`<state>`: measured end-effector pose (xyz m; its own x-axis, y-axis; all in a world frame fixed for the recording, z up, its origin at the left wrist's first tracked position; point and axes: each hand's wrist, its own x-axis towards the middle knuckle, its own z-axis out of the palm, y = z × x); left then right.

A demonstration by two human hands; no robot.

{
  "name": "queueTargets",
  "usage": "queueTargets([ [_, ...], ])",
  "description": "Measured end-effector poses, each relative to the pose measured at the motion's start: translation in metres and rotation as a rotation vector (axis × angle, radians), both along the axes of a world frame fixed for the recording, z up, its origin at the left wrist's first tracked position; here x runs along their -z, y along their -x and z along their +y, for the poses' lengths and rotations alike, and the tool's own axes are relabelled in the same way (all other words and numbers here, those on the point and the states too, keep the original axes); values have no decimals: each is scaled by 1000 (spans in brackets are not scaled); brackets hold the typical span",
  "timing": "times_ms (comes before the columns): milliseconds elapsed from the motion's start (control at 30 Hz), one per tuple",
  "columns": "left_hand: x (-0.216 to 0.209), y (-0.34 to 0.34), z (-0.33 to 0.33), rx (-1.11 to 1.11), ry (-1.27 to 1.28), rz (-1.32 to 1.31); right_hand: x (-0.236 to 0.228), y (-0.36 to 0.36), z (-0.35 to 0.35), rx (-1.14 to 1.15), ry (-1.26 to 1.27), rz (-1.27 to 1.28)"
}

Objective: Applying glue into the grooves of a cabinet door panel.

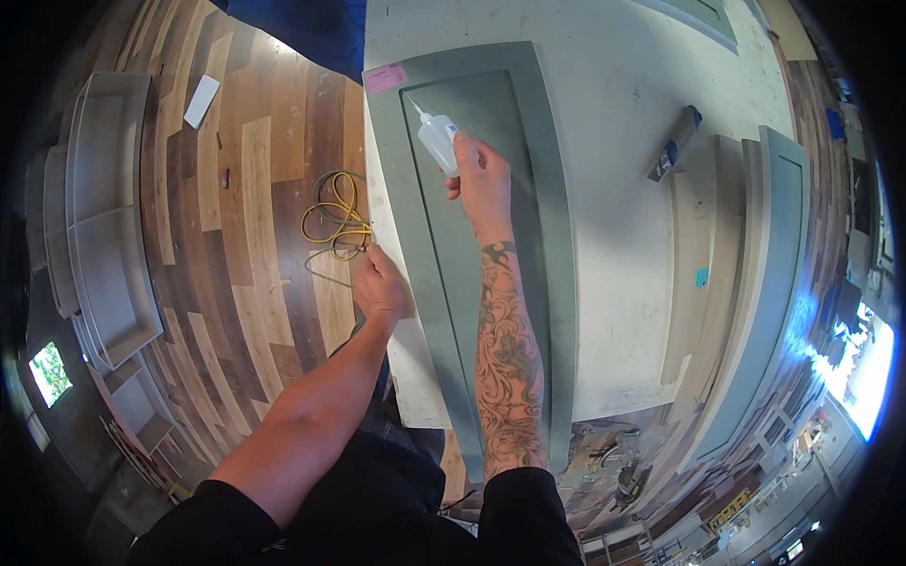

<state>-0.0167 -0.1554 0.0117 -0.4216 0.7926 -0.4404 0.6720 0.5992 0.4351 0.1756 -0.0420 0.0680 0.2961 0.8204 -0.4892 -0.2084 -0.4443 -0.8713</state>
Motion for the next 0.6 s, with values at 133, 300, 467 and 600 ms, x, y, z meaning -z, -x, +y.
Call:
queueTargets([
  [133,-1,-2,-1,-5,-50,12,-2,-1,1,18,15,-29],
  [300,-1,-1,0,5,-36,5,-2,-1,2,35,24,-32],
  [467,-2,-2,-1,0,-19,14,-2,-1,3,56,7,-63],
  [600,-2,-2,-1,5,-37,10,-7,-2,9,64,27,-199],
])
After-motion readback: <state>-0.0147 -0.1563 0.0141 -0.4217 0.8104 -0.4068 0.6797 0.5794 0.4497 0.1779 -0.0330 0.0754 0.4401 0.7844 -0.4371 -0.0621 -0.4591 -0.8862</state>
